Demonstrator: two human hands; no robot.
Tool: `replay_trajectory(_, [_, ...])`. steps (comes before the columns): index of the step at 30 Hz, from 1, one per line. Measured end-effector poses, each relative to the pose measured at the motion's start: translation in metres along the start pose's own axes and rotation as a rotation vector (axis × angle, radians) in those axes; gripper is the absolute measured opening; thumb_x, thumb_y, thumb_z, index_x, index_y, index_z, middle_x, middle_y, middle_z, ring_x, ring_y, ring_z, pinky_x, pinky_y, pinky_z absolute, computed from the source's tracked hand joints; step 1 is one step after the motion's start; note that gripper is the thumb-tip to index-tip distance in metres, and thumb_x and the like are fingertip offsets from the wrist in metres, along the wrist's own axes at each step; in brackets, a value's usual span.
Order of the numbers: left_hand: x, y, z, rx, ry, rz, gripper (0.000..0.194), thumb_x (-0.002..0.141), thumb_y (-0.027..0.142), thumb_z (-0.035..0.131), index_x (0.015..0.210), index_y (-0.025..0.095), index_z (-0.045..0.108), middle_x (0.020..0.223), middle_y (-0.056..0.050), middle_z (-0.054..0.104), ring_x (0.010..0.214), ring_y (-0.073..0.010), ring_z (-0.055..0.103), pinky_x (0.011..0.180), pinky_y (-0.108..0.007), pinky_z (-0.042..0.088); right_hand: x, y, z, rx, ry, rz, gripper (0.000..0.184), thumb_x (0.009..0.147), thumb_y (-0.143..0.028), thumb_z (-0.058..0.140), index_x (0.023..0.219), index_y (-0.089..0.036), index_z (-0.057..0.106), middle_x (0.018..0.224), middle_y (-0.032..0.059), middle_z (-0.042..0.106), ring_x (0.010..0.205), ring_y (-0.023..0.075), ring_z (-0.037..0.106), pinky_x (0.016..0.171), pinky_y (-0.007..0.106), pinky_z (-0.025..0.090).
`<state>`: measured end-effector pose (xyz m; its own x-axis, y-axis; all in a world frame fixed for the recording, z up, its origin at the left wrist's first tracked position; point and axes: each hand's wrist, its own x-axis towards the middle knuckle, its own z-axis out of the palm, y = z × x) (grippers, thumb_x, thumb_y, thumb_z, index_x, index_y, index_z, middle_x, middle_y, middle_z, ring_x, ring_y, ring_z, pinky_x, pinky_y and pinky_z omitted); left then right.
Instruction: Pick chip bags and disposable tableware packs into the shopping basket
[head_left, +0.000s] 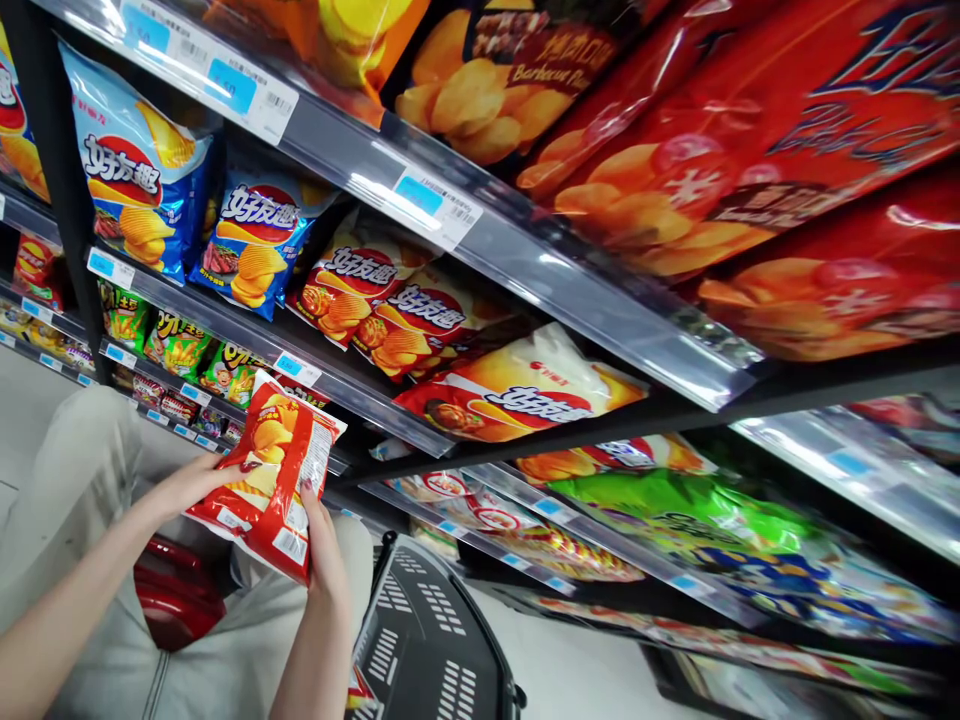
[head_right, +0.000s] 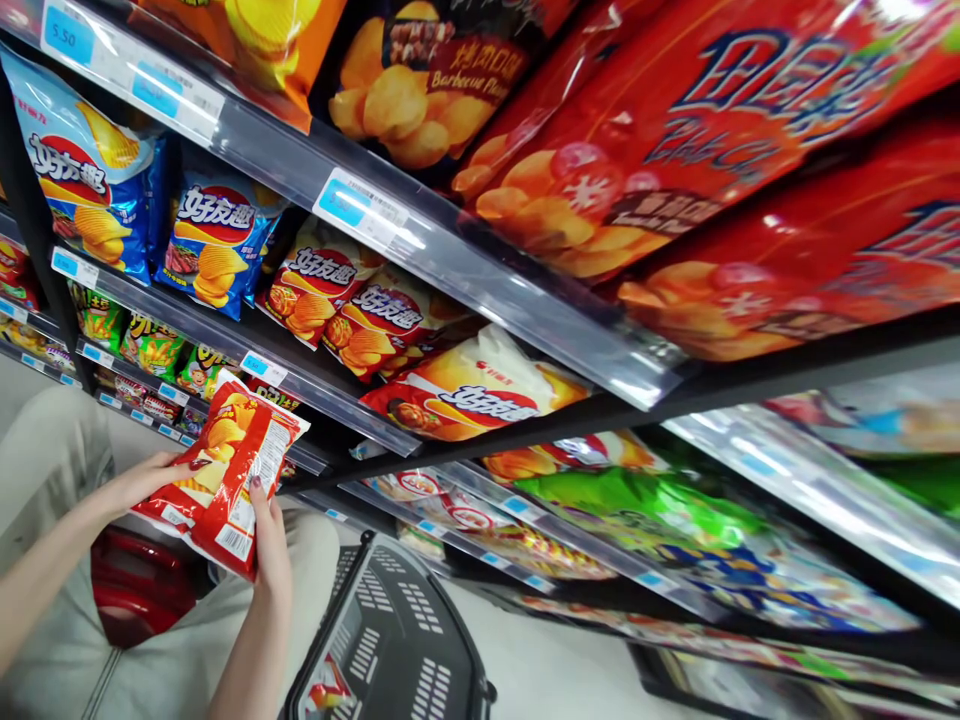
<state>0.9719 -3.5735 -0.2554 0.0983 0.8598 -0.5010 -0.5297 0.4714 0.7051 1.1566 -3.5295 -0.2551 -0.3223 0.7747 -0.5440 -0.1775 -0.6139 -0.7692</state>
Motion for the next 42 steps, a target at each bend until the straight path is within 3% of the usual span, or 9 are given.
replay_trajectory(6, [0.0007, -0.0017, -0.0035, -0.009, -0.014, -0.043, 0.041, 0.065, 0.040, 0.076, 0.093, 0.011, 0.070, 0.081, -0.009, 0.076, 0.071, -0.0234, 0.070, 0.068, -0.031, 0.054, -0.0036, -0.0016, 0.0010, -0.010, -0.026, 0.013, 0.054, 0.065, -0.053, 0.072, 0.103, -0.017, 0.063, 0.094, 0.0096, 0.073, 0.088, 0.0314, 0.069, 0.073, 0.044, 0.058])
replay_trajectory(14, [0.0022, -0.0035, -0.0031, 0.174, -0.014, -0.088, 0.049, 0.070, 0.053, 0.064, 0.089, 0.008, 0.071, 0.069, -0.012, 0.074, 0.046, -0.0197, 0.063, 0.038, -0.026, 0.046, -0.0034, -0.0053, 0.0014, -0.028, -0.014, 0.016, 0.051, 0.062, -0.053, 0.074, 0.098, -0.018, 0.064, 0.091, 0.0085, 0.074, 0.091, 0.0322, 0.068, 0.074, 0.044, 0.058])
replay_trajectory(22, [-0.0001, -0.0021, -0.0014, 0.224, -0.022, -0.094, 0.049, 0.073, 0.053, 0.059, 0.089, 0.007, 0.071, 0.068, -0.012, 0.074, 0.048, -0.0211, 0.064, 0.039, -0.027, 0.046, -0.0023, -0.0049, -0.0003, 0.029, -0.010, 0.045, 0.053, 0.065, -0.051, 0.074, 0.104, -0.016, 0.063, 0.086, 0.0082, 0.074, 0.084, 0.0317, 0.070, 0.071, 0.045, 0.058])
replay_trajectory(33, [0.0001, -0.0009, 0.0001, 0.215, 0.001, -0.098, 0.049, 0.072, 0.052, 0.061, 0.088, 0.007, 0.071, 0.074, -0.015, 0.075, 0.048, -0.0205, 0.065, 0.038, -0.025, 0.048, -0.0061, -0.0074, 0.0048, 0.041, -0.004, 0.056, 0.067, 0.060, -0.053, 0.077, 0.112, -0.015, 0.058, 0.106, 0.0115, 0.070, 0.091, 0.0325, 0.068, 0.071, 0.043, 0.058])
replay_trajectory(42, [0.0014, -0.0022, 0.0013, 0.195, 0.035, -0.095, 0.041, 0.073, 0.048, 0.062, 0.080, 0.009, 0.072, 0.070, -0.013, 0.074, 0.045, -0.0194, 0.064, 0.034, -0.023, 0.049, -0.0045, -0.0068, 0.0023, 0.033, 0.006, 0.072, 0.062, 0.057, -0.053, 0.079, 0.102, -0.016, 0.060, 0.095, 0.0096, 0.073, 0.091, 0.0323, 0.068, 0.073, 0.041, 0.058])
